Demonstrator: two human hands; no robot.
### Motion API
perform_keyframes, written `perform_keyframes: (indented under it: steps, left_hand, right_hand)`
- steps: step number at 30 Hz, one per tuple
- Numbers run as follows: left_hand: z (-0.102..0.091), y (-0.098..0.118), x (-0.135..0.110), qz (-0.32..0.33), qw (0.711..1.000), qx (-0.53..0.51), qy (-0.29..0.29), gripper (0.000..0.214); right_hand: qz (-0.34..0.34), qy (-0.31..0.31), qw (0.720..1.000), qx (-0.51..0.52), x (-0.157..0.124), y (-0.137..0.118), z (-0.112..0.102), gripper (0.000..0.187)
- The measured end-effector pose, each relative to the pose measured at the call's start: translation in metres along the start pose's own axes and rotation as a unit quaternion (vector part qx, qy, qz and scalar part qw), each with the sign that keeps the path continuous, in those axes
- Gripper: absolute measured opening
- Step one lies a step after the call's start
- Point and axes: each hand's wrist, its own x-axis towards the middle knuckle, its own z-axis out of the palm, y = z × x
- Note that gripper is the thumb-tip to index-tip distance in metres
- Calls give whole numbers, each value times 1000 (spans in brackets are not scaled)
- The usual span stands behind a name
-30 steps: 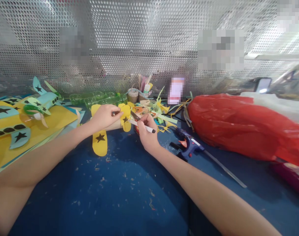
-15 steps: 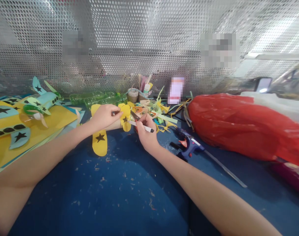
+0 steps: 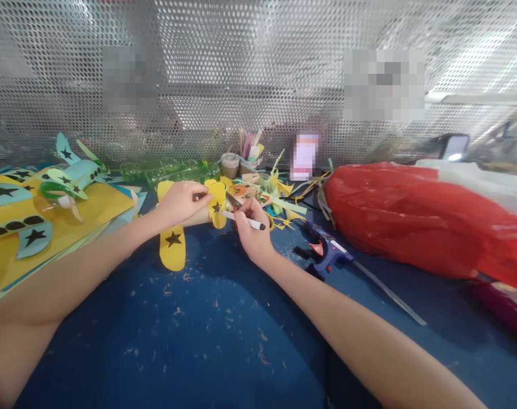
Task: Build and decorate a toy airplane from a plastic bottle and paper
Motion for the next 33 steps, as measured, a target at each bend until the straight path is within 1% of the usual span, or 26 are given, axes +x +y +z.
perform_keyframes:
  steps: [8,26,33]
  left_hand:
    - [-2,1,0,7,1000,-7,-7,31]
    - [-1,0,0,3,1000,-1,-4,30]
    - [-4,3,1,-11,1000,-3,-15,30]
  right_hand:
    - [10,9,1000,11,0,3,-1,18]
    - [-7,22,1000,5,1,3,-1,18]
    - [-8,21,1000,2,1,4,-1,18]
